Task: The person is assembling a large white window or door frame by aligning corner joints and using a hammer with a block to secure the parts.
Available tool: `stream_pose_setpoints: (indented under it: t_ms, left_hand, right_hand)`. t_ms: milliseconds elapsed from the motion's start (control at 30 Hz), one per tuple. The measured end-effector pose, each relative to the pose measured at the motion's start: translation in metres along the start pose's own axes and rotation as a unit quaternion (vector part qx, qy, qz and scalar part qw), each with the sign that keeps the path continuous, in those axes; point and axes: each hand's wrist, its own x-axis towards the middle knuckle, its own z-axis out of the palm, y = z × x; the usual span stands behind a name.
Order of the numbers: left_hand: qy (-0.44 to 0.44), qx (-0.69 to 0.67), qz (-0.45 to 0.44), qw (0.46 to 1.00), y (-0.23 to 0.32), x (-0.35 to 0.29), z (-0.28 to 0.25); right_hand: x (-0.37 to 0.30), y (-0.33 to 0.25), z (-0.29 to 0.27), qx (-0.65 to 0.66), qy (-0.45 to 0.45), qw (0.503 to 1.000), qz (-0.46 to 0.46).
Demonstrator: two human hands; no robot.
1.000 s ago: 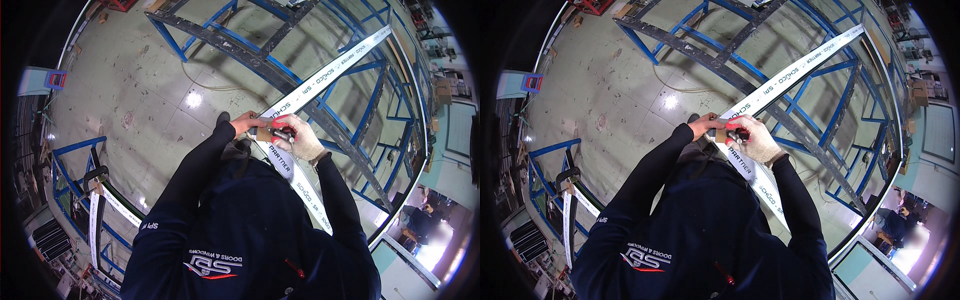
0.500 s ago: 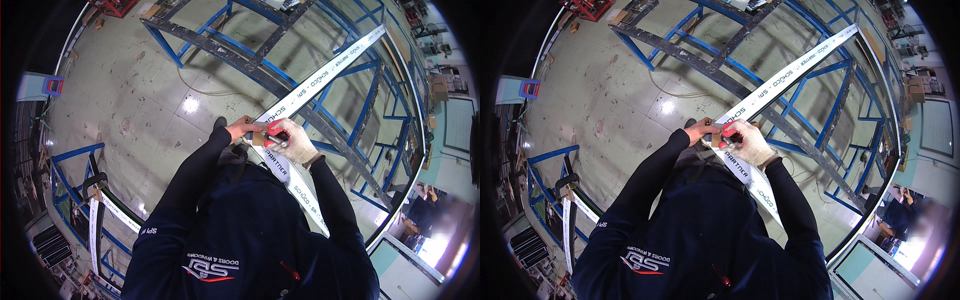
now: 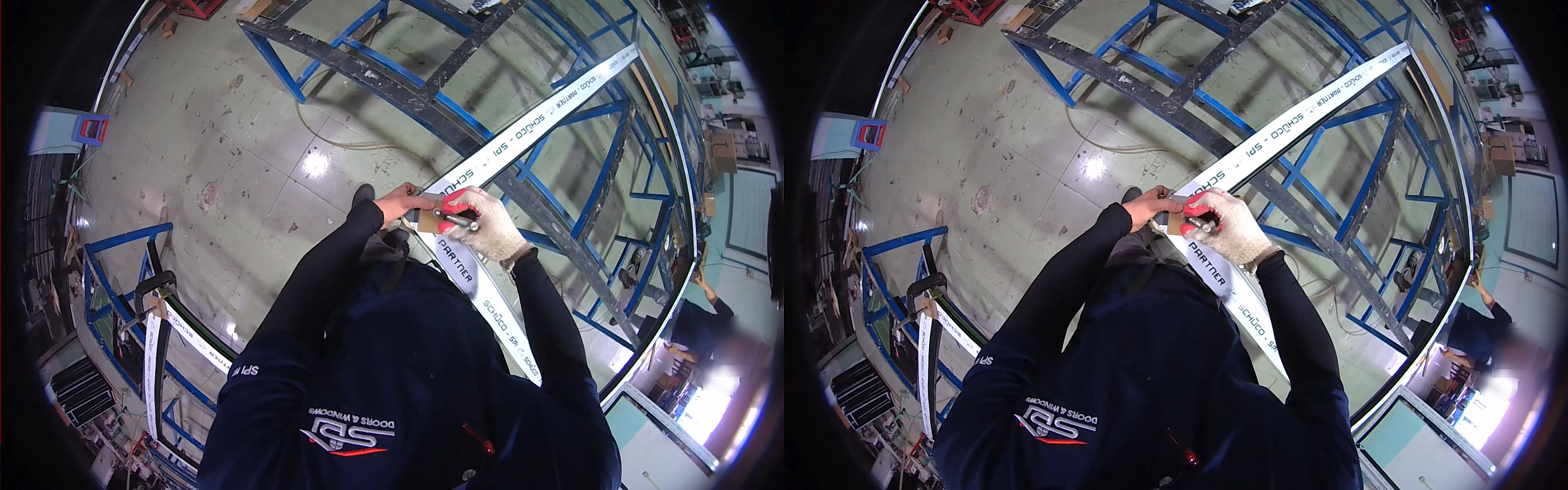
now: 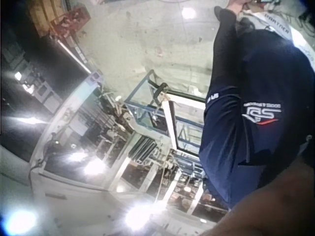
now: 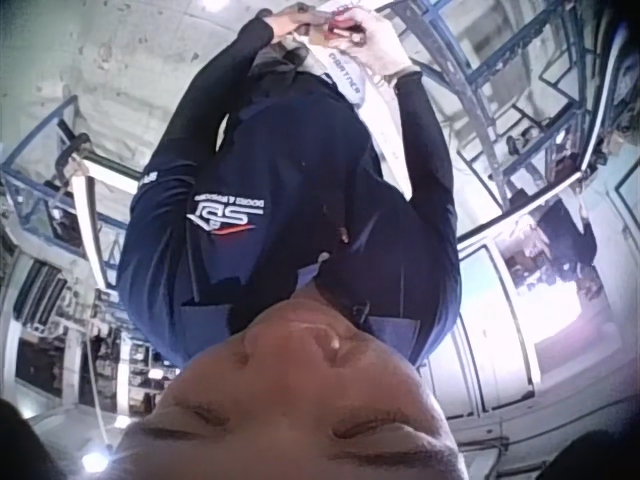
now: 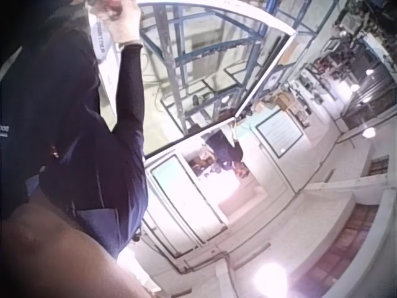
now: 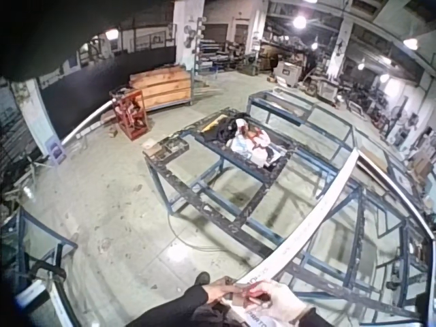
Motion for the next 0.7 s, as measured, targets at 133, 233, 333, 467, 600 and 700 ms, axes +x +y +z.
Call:
stream_pose_setpoints:
  t_ms: [133, 233, 333, 467, 600, 700]
  left_hand:
    - [0.016, 0.023, 0.007, 1.000, -0.008, 0.006, -0.005]
    - [0.013, 0.030, -0.005, 0.999, -0.005, 0.005, -0.004]
    - [0.006, -0.017, -0.011, 1.000, -0.001, -0.003, -0.003]
    - [-0.001, 0.017, -0.029, 0.999, 0.006, -0.003, 0.002]
    - [0.008, 0.002, -0.023, 1.000, 0.010, -0.012, 0.005]
    - [0.001, 0.020, -0.024, 1.000, 0.005, -0.008, -0.002]
  right_hand:
    - [0.002, -0.011, -0.007, 0.020, -0.011, 1.000, -0.009]
    - [0.006, 0.003, -0.011, -0.060, -0.042, 0.994, -0.087]
    - [0.009, -0.009, -0.009, 0.042, -0.040, 0.998, 0.018]
    - [0.006, 0.003, -0.009, -0.004, -0.028, 0.993, -0.115]
    - [0.005, -0.008, -0.012, 0.009, -0.059, 0.998, -0.002]
    - [0.002, -0.007, -0.009, 0.045, -0.022, 0.998, -0.037]
